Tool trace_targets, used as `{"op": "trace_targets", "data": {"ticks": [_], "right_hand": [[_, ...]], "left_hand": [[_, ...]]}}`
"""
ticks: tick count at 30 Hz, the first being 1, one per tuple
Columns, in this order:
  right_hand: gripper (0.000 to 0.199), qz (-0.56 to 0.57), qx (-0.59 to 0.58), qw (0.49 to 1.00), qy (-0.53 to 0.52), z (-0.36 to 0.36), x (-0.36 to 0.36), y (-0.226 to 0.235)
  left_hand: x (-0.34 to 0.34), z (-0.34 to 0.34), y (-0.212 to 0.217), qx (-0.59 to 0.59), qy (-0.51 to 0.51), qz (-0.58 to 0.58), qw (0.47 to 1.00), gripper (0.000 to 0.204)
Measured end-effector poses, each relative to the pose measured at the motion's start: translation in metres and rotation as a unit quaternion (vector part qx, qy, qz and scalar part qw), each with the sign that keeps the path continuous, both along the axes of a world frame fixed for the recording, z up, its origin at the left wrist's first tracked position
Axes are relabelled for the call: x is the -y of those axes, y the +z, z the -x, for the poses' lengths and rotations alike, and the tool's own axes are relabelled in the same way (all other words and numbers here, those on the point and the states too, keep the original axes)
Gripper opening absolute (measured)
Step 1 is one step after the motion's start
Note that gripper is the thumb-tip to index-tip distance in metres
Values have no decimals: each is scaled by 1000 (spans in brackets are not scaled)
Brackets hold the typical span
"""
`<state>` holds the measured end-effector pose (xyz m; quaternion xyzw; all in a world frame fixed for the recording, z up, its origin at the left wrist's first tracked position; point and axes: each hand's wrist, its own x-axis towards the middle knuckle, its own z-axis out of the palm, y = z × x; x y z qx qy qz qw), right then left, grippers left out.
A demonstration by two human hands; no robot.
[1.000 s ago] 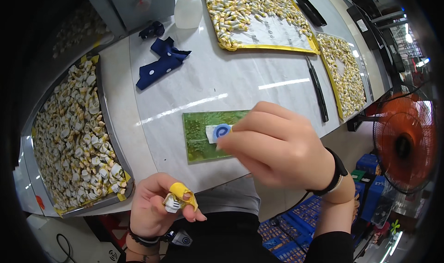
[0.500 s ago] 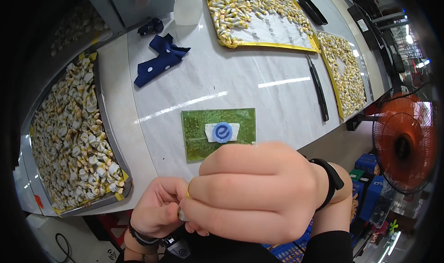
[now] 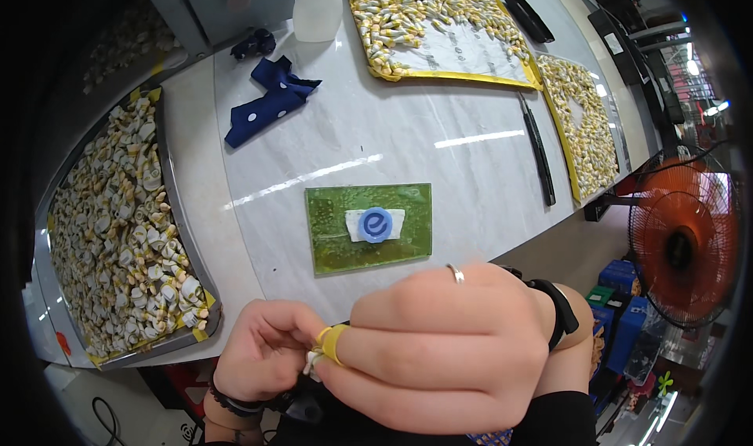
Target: The person repeatedly picks small white and yellow components from trays, joins them by hand, and places the assembled units onto a tray. The process is continuous and repetitive, with the person handling each unit individually.
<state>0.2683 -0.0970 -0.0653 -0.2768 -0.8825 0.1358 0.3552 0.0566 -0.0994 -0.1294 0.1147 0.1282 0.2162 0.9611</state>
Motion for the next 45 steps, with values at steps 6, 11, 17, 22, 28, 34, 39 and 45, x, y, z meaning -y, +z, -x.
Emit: {"op": "trace_targets", "data": {"ticks": [6, 11, 17, 22, 28, 34, 39, 45], "right_hand": [[10, -17, 31, 999, -4, 6, 9, 6], [14, 0, 77, 997, -28, -2, 13, 15], [12, -117, -87, 863, -484, -122, 4, 39], [16, 178, 272, 795, -511, -296, -27, 1], [12, 210, 275, 759, -551, -325, -31, -42], [14, 204, 310, 770, -519, -332, -35, -41], [15, 300, 288, 752, -512, -347, -44, -40], [10, 185, 270, 776, -539, -341, -44, -29]], "left_hand": [[0, 0, 10, -93, 21, -107, 990, 30], [3, -4, 8, -126, 70, -236, 961, 28], [5, -6, 4, -151, 114, -293, 937, 34], [8, 5, 12, -143, 84, -259, 952, 42], [11, 2, 0, -161, 132, -254, 945, 35], [12, 7, -2, -153, 133, -261, 944, 35], [7, 9, 5, -115, 119, -294, 941, 32], [8, 13, -4, -120, 123, -267, 948, 32]]}}
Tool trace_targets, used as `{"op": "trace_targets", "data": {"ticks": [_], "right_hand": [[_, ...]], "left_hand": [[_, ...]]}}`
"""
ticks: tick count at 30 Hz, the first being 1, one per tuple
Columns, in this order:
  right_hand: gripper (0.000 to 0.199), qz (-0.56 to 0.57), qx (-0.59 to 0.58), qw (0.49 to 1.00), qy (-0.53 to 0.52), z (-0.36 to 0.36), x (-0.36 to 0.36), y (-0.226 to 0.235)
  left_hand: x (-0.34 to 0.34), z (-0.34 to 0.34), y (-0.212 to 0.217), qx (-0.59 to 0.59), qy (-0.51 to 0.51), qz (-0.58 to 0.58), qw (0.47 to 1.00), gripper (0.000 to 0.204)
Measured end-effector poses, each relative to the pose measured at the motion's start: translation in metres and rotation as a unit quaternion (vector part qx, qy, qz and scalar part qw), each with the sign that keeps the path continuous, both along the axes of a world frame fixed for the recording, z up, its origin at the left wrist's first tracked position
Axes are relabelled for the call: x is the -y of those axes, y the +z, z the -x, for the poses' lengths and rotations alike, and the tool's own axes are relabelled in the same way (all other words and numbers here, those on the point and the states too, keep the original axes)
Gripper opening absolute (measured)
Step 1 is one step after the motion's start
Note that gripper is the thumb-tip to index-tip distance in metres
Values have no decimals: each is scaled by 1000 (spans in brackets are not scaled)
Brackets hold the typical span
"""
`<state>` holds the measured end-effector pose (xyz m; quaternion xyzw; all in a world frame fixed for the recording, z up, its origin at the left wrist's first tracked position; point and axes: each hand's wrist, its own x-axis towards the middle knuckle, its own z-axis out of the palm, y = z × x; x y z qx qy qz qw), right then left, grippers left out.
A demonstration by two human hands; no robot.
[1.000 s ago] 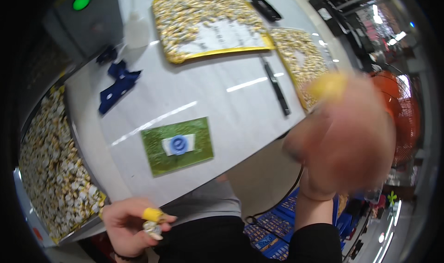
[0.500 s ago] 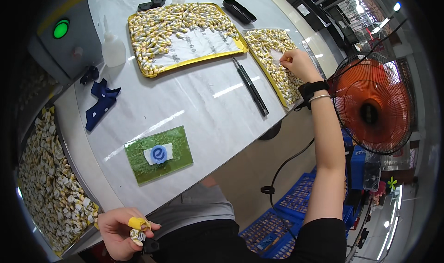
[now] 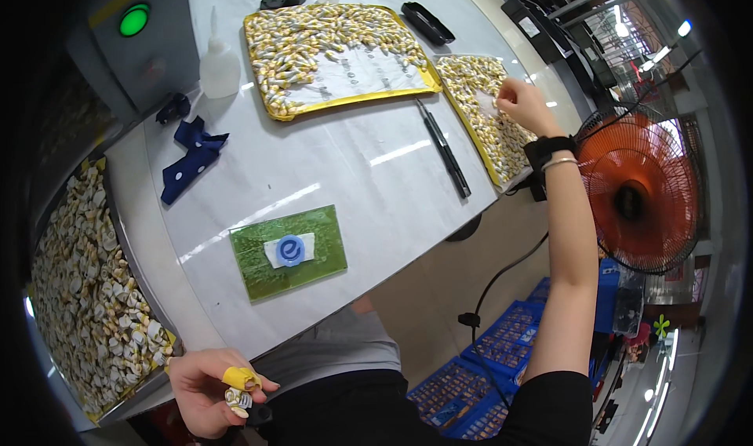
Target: The person repeatedly picks small white and yellow components from trays, joins them by hand, and places the assembled units onto a tray. The process is continuous and repetitive, with the person handling each unit individually.
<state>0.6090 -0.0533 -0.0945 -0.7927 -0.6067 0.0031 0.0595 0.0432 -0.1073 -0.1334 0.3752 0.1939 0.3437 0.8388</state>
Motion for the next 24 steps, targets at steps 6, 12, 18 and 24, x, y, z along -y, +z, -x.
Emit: {"op": "trace_targets", "data": {"ticks": [6, 12, 18, 24], "right_hand": [[12, -121, -118, 983, 75, 90, 0, 25], [15, -19, -217, 929, 299, 263, 23, 26], [21, -28, -182, 883, 431, 299, 28, 5], [24, -42, -121, 876, 465, 306, 27, 3]], "left_hand": [[1, 0, 3, 7, -1, 5, 1000, 32], [2, -3, 3, -29, 30, -1, 999, 30], [2, -6, 2, -31, 53, -39, 997, 31], [3, -6, -2, -33, 78, -61, 995, 31]]}}
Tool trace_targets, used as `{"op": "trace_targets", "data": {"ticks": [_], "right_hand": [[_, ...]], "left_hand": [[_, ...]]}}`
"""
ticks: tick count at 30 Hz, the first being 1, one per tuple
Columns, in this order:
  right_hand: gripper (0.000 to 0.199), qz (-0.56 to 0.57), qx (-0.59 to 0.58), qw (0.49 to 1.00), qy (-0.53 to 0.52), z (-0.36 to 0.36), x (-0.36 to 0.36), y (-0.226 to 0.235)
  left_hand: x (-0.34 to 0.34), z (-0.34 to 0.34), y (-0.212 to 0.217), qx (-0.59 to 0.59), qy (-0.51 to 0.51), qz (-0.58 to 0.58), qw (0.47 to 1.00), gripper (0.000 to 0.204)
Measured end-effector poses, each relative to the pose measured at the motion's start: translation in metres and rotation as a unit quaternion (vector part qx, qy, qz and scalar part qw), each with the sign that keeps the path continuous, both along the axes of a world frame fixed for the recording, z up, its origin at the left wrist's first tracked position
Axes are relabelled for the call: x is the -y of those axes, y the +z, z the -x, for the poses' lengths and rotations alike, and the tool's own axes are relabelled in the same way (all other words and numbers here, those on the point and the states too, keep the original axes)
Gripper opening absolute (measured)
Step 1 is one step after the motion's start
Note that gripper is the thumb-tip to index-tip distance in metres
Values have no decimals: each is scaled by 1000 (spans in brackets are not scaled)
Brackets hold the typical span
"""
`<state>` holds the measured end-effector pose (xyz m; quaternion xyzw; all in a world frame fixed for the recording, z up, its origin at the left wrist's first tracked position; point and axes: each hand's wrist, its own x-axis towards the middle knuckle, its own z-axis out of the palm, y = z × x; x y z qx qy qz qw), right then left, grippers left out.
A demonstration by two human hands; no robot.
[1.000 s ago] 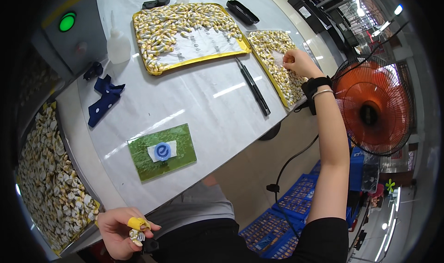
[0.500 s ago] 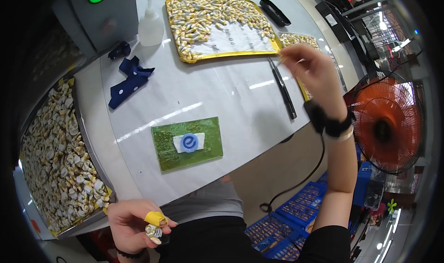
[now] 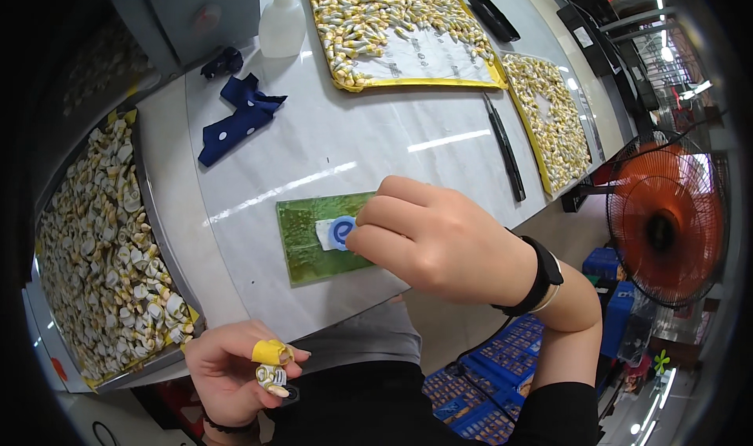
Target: The person repeatedly picks small white and yellow components from trays, joins them by hand, and places the assembled units onto a tray. The process is continuous and repetitive, with the person handling each unit individually.
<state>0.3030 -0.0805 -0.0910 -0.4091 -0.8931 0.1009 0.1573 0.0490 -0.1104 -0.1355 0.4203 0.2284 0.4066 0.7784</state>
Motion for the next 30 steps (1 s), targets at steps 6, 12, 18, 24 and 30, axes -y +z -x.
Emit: {"op": "trace_targets", "data": {"ticks": [6, 12, 18, 24, 30], "right_hand": [[20, 42, 13, 999, 2, -2, -3, 1], [23, 49, 11, 999, 3, 2, -9, -1], [20, 32, -13, 999, -8, 5, -7, 3], [25, 133, -297, 945, -39, 27, 25, 23], [21, 134, -390, 911, -17, 43, 32, 8]], "left_hand": [[-1, -2, 6, -49, 14, 25, 998, 42], [-2, -3, 5, -35, 22, 18, 999, 43], [1, -5, 10, -59, 75, 36, 995, 42], [2, -8, 4, -140, 123, -186, 965, 40], [1, -8, 4, -122, 127, -212, 961, 25]]}}
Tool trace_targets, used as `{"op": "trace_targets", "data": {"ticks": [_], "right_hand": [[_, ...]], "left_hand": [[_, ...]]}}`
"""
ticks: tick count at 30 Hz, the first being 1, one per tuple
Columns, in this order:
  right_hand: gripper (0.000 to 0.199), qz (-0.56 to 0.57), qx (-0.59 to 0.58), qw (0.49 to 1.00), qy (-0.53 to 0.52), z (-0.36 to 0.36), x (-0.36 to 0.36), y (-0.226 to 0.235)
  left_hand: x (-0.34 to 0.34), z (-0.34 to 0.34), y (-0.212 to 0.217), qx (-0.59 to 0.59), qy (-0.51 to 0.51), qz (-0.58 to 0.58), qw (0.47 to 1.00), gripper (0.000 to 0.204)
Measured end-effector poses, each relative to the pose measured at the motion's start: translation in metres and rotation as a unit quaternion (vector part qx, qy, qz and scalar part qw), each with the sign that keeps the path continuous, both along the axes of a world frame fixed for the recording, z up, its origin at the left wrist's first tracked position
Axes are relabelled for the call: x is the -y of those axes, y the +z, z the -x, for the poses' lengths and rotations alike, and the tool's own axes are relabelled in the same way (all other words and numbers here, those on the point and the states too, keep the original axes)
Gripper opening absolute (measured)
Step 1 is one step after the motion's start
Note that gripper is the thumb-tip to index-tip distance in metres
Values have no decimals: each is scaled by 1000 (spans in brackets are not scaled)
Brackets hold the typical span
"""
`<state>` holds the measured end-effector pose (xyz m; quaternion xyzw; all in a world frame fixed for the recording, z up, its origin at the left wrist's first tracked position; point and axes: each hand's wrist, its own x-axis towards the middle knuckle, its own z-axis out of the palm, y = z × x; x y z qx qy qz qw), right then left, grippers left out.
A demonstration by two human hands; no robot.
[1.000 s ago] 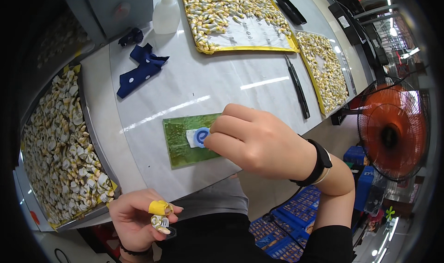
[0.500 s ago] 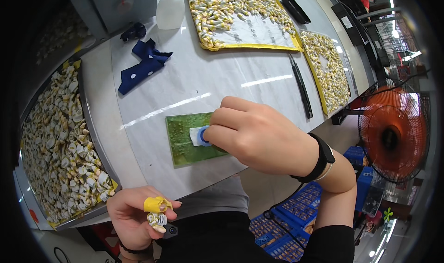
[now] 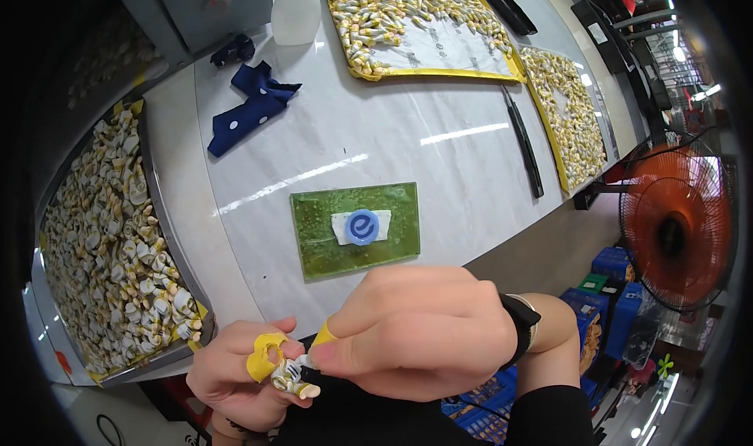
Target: The person repeatedly picks small white and yellow components from trays, joins them by hand, and places the assembled units onto a tray. The process is continuous and repetitive, with the person handling each unit individually.
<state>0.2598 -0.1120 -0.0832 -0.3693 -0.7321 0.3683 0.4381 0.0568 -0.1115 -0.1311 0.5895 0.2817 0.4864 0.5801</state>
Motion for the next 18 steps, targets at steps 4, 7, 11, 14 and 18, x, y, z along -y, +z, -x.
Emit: {"op": "trace_targets", "data": {"ticks": [4, 7, 11, 14, 18], "right_hand": [[17, -11, -40, 999, 13, 3, 2, -6], [15, -19, -60, 998, 11, 7, -1, -6], [14, -38, -75, 996, 0, 9, -1, -7], [14, -47, -87, 995, -15, 9, 0, -9], [15, -44, -100, 994, -16, 9, 3, -13]], "left_hand": [[-5, -2, 4, -17, -33, -25, 999, 26], [-7, -2, 4, -26, -52, -54, 997, 27], [-2, -5, 2, 4, -23, -37, 999, 29], [-2, -8, 3, 20, -19, -17, 999, 29], [-4, -6, -1, -9, -49, -47, 998, 31]]}}
